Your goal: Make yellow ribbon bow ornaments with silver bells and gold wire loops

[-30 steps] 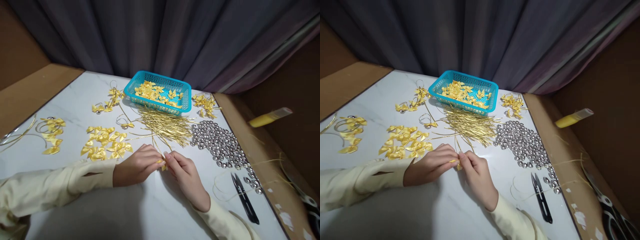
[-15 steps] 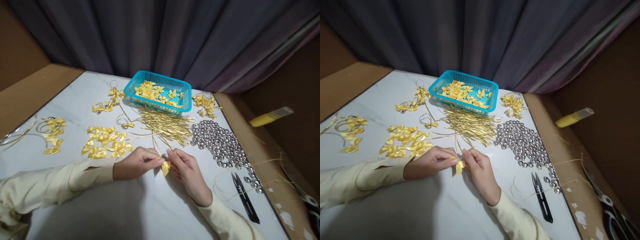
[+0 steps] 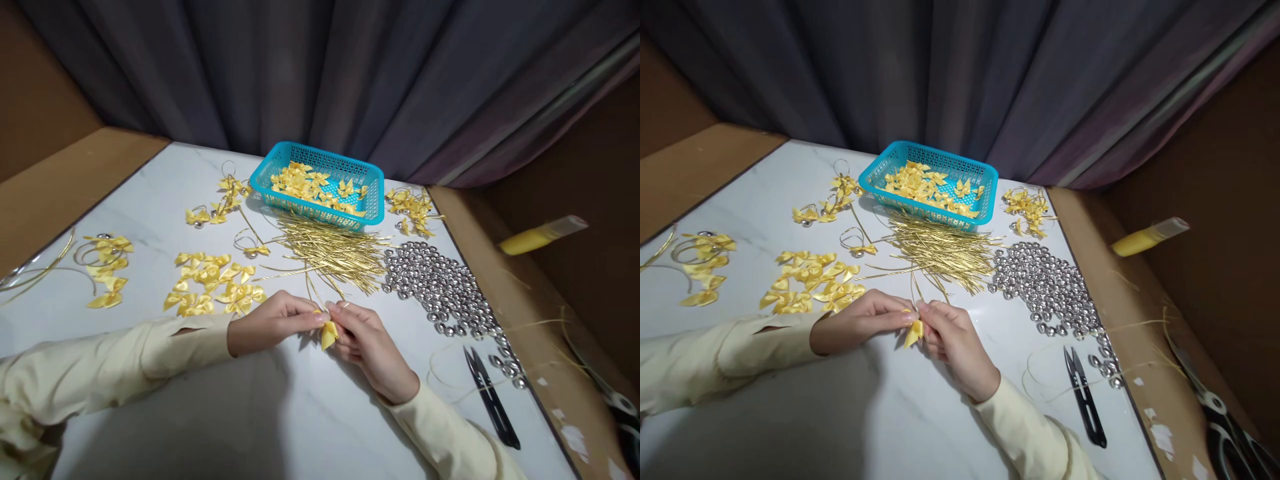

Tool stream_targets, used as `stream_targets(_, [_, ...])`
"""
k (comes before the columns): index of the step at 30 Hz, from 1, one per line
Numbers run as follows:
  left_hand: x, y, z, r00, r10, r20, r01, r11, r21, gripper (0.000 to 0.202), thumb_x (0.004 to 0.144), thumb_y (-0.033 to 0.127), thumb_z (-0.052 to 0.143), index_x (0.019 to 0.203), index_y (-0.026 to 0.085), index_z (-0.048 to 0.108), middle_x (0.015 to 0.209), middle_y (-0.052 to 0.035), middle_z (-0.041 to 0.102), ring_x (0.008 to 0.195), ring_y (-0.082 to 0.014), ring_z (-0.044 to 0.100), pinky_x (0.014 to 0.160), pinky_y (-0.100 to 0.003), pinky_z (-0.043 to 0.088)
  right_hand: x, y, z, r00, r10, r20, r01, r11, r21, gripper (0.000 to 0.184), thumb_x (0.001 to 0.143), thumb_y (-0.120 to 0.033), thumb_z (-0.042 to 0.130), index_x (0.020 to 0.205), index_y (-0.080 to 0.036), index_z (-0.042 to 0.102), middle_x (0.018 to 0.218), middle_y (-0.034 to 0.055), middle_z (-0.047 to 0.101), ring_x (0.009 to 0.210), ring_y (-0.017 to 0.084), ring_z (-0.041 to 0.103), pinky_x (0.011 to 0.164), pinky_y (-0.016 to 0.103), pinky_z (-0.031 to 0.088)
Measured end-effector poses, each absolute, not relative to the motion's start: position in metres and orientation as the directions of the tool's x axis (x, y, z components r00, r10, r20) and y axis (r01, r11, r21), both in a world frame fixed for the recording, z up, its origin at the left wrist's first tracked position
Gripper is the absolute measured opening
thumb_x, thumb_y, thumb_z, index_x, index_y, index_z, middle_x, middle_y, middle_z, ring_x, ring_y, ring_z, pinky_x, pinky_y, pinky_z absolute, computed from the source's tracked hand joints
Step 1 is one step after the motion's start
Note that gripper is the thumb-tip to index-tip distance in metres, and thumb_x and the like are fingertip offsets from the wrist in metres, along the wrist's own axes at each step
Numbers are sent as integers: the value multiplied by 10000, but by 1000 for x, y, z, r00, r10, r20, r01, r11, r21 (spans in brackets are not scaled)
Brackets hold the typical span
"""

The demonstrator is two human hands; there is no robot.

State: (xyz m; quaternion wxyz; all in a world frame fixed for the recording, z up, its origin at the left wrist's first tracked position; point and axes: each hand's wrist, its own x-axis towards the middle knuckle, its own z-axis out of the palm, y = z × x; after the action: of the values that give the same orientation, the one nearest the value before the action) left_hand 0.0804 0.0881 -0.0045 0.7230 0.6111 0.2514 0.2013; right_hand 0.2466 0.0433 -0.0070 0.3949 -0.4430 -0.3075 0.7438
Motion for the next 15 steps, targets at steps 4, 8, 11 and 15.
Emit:
stream_targets(4, [81,89,-4,789,598,-139,35,183,983,281,872,306,489,772,111,665,756,-38,634,739,-140,519,728,-259,392,247,44,-7,-309,843,-440,-364,-532,-765,414,806,-375,604,549,-173,349,444,-117,192,375,14,108,362,169,70])
stream_targets(8, [82,89,-5,770,608,-191,78,207,975,298,860,328,492,752,99,650,689,-20,578,674,-129,470,665,-254,359,246,43,-6,-304,839,-452,-390,-543,-744,411,804,-352,601,533,-172,350,429,-118,184,368,11,104,355,161,72])
stream_targets(11, [82,88,-6,766,612,-198,95,197,976,313,863,336,482,740,95,640,665,-15,555,659,-127,455,648,-254,350,245,43,-7,-301,836,-459,-391,-547,-740,403,805,-336,596,524,-172,357,424,-118,179,368,14,103,350,158,80])
stream_targets(15, [79,84,-6,801,577,-160,94,142,985,318,871,322,478,726,103,657,733,-44,598,706,-137,504,678,-254,382,258,53,-8,-232,867,-441,-419,-499,-759,417,795,-335,589,496,-180,343,420,-108,183,362,25,119,333,162,83])
